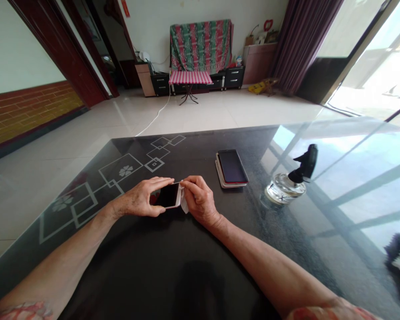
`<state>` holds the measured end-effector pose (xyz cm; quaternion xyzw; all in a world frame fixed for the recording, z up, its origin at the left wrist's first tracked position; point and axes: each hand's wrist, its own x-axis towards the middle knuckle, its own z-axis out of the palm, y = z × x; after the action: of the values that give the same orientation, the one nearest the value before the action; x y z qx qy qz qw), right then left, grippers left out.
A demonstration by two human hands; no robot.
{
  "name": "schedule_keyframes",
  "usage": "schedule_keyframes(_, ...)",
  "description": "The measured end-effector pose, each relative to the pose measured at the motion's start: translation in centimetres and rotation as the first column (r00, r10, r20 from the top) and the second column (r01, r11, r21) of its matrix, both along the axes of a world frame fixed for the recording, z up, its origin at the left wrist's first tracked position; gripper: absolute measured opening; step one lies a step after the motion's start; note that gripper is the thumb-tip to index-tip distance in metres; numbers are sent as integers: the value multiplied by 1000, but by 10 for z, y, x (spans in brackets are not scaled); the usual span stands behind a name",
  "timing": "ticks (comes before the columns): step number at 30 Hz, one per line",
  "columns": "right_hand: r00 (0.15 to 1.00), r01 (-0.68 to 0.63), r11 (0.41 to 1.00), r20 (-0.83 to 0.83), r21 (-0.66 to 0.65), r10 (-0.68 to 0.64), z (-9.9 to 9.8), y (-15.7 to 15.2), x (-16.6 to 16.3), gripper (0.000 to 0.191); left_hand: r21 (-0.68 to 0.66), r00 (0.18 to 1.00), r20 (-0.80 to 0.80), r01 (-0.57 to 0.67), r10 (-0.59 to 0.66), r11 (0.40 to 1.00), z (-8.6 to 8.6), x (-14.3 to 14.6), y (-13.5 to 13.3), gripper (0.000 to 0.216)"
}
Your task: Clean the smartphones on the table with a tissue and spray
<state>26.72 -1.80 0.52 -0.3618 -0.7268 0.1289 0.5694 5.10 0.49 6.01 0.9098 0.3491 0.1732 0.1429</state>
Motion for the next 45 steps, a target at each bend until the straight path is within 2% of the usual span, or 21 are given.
schedule_keyframes(4,993,-102,995,66,24,100,2,-8,-3,25,38,995,6,-95,95,995,-6,-8,11,73)
schedule_keyframes(7,988,-135,990,86,33,132,4,-10,-4,26,46,992,0,-123,123,991,-9,-10,13,73)
schedule_keyframes(9,990,-121,992,73,29,119,4,-9,-4,25,34,996,-19,-91,92,995,-10,-6,9,74)
schedule_keyframes(15,999,-44,999,31,2,44,5,-4,-2,25,-105,991,-63,113,-120,988,-7,13,-8,70)
schedule_keyframes(19,996,38,998,-84,-55,-43,2,3,0,22,-203,999,9,45,-44,978,3,-1,-2,77)
schedule_keyframes(21,988,62,993,-136,-95,-75,0,5,1,21,-330,995,101,27,7,943,9,-14,5,79)
schedule_keyframes(23,985,56,991,-158,-118,-75,-1,7,1,20,-462,974,219,59,50,885,13,-25,10,79)
schedule_keyframes(27,988,23,995,-150,-97,-37,-1,6,0,20,-555,931,355,136,86,821,14,-33,14,77)
schedule_keyframes(30,989,22,996,-144,-84,-34,0,4,-1,19,-569,919,382,155,93,807,13,-32,14,77)
schedule_keyframes(36,991,17,997,-135,-73,-27,5,2,0,19,-554,931,353,132,88,822,15,-28,11,76)
schedule_keyframes(41,992,5,998,-128,-69,-13,8,-1,-2,15,-486,963,263,79,59,870,10,-22,9,79)
schedule_keyframes(45,995,-90,994,-59,-67,86,10,-8,-3,16,-395,969,241,38,64,918,6,-19,10,81)
